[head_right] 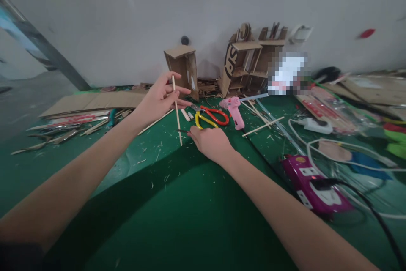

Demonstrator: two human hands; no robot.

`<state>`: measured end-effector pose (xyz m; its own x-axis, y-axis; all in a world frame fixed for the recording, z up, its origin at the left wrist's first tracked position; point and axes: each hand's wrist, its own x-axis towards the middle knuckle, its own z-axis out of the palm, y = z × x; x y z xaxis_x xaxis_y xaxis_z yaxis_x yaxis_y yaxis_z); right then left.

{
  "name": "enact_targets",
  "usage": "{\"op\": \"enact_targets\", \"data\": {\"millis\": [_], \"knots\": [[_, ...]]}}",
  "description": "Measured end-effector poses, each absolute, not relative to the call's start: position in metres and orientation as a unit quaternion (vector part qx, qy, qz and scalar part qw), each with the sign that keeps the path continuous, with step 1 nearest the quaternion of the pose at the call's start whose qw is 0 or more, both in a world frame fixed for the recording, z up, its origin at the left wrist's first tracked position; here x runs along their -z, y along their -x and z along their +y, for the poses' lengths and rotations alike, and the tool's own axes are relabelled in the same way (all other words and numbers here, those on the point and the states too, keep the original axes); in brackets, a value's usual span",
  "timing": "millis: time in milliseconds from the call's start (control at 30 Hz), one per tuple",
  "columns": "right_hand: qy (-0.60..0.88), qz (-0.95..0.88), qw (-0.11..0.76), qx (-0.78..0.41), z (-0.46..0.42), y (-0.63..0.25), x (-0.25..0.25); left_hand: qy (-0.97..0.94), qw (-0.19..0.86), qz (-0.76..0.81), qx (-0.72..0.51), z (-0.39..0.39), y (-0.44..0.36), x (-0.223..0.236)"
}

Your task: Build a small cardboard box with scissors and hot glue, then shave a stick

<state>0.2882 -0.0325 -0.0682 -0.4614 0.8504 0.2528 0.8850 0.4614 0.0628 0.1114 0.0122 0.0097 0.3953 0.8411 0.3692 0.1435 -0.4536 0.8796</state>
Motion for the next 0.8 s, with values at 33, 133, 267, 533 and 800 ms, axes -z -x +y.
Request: {"op": "enact_targets", "data": {"millis": [33,133,267,533,800], "knots": [[0.507,-0.852,0.087,0.096,-0.033,-0.288,0.068,-0.730,0.405,0.336,-0.437,0.013,-0.111,-0.009],[0.487,-0.864,0.070,0.110,-0.036,-0.289,0.067,-0.718,0.423,0.338,-0.437,0.015,-0.110,-0.008],[0.478,-0.868,0.065,0.121,-0.038,-0.289,0.068,-0.722,0.427,0.328,-0.435,0.015,-0.109,-0.007],[0.561,-0.807,0.143,0.117,-0.035,-0.288,0.068,-0.751,0.414,0.306,-0.413,0.008,-0.114,-0.012],[0.553,-0.803,0.181,0.125,-0.030,-0.289,0.071,-0.755,0.449,0.275,-0.391,0.002,-0.117,-0.017]]}}
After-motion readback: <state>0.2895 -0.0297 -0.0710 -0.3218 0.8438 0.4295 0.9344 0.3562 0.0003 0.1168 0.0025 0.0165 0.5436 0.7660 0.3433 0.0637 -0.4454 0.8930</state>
